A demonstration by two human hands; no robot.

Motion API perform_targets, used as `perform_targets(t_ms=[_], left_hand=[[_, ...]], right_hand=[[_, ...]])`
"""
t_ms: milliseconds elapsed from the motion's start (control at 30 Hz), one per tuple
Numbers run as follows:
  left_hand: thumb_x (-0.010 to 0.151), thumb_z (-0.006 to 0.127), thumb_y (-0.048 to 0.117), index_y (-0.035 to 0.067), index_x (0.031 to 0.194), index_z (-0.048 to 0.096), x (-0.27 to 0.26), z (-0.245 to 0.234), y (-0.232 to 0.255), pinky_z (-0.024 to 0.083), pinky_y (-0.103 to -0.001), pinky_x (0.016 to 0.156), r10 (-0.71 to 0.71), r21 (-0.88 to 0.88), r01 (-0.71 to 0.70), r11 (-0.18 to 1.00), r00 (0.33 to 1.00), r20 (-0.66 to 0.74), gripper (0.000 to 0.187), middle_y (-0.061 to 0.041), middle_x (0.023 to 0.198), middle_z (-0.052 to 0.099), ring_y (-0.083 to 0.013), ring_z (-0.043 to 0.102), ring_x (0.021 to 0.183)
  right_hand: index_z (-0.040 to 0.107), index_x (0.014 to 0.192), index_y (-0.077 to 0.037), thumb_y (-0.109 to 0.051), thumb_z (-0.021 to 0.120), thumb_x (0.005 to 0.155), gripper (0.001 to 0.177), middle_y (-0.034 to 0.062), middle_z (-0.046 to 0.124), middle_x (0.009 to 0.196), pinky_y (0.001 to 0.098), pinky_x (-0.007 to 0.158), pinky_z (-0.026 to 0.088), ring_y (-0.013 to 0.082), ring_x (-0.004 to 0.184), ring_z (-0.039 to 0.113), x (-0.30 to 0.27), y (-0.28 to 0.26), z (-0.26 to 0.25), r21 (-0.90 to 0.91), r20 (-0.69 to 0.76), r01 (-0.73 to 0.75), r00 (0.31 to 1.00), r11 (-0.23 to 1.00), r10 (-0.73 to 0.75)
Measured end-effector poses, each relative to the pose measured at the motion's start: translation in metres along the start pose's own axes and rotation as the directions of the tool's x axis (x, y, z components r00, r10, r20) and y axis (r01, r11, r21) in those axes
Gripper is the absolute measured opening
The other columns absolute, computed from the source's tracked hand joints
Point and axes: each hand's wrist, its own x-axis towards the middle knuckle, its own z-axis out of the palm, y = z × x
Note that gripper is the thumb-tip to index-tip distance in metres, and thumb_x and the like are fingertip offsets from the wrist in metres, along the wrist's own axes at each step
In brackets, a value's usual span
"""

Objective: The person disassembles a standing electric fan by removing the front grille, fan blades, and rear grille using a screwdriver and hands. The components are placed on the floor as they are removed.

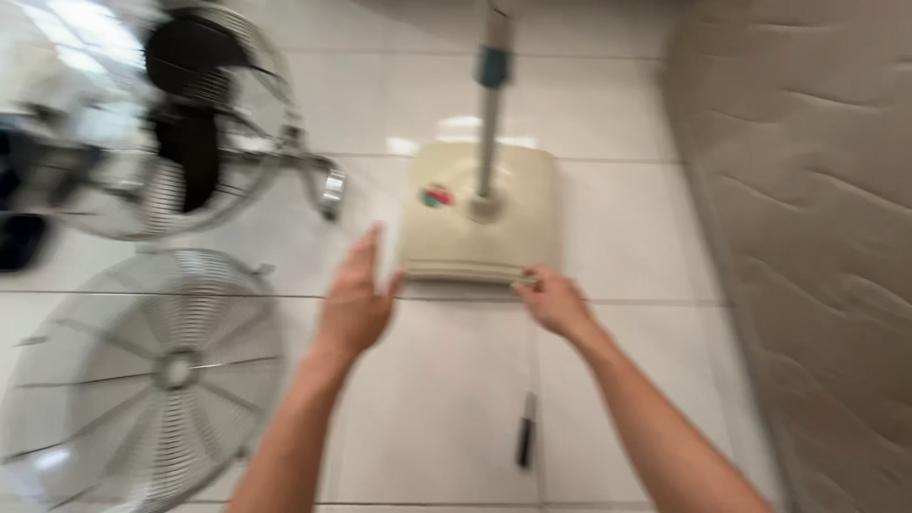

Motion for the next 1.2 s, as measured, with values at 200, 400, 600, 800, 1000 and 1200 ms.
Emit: perform_targets(t_ms=[200,400,600,800,1000,1200], left_hand=[[0.098,0.061,0.029,0.001,0.157,0.031,-0.024,-0.023,0.036,0.043,-0.048,0.108,-0.114,-0.084,0.117,0.99,0.993,0.042,0.072,-0.025,0.148,0.051,-0.0426,0.047,0.139],[0.099,0.062,0.029,0.001,0.158,0.032,-0.029,-0.023,0.039,0.043,-0.049,0.109,-0.096,-0.088,0.093,0.992,0.995,-0.038,0.072,-0.029,0.145,0.053,-0.0449,0.049,0.136],[0.098,0.06,0.03,0.002,0.157,0.03,-0.035,-0.02,0.043,0.045,-0.049,0.106,-0.109,-0.114,0.108,0.988,0.994,-0.004,0.072,-0.028,0.145,0.053,-0.0445,0.05,0.135],[0.099,0.06,0.031,0.001,0.159,0.029,-0.03,-0.019,0.049,0.044,-0.05,0.108,-0.12,-0.072,0.122,0.99,0.992,0.026,0.073,-0.03,0.145,0.051,-0.0451,0.049,0.136],[0.101,0.058,0.031,0.002,0.159,0.027,-0.03,-0.008,0.056,0.042,-0.049,0.109,-0.135,-0.104,0.141,0.984,0.989,0.062,0.072,-0.028,0.149,0.049,-0.0436,0.045,0.14],[0.1,0.059,0.03,0.004,0.159,0.027,-0.028,-0.004,0.064,0.042,-0.049,0.109,-0.15,-0.093,0.157,0.983,0.985,0.083,0.072,-0.027,0.15,0.049,-0.0433,0.044,0.14]], right_hand=[[0.077,0.097,0.005,-0.052,0.069,0.092,0.058,0.018,0.075,0.079,0.0425,0.07,0.063,0.0285,0.069,0.074,-0.065,0.094,0.064,-0.416,0.255,-0.308,0.864,0.856,0.434],[0.059,0.131,-0.005,-0.044,0.073,0.09,0.058,0.0126,0.07,0.125,0.0423,0.094,0.057,0.0294,0.114,0.067,-0.154,0.092,0.12,-0.42,0.199,-0.52,0.746,0.744,0.635],[0.034,0.145,-0.002,-0.02,0.061,0.094,0.061,0.0216,0.071,0.116,0.0481,0.094,0.058,0.0378,0.11,0.07,-0.158,0.111,0.158,-0.312,0.072,-0.437,0.874,0.843,0.48],[0.048,0.126,-0.009,-0.019,0.064,0.092,0.039,0.0272,0.069,0.11,0.0527,0.091,0.056,0.0452,0.105,0.067,-0.107,0.091,0.142,-0.191,0.017,-0.257,0.964,0.947,0.265],[0.05,0.124,-0.009,-0.02,0.065,0.091,0.038,0.0187,0.075,0.102,0.0489,0.083,0.057,0.0386,0.092,0.072,-0.08,-0.004,0.07,-0.004,-0.069,0.002,0.998,1.0,-0.002],[0.053,0.126,-0.006,-0.019,0.066,0.092,0.038,0.0125,0.075,0.106,0.0412,0.079,0.058,0.0268,0.083,0.072,-0.095,-0.074,0.015,0.185,-0.063,0.112,0.993,0.976,-0.102]])
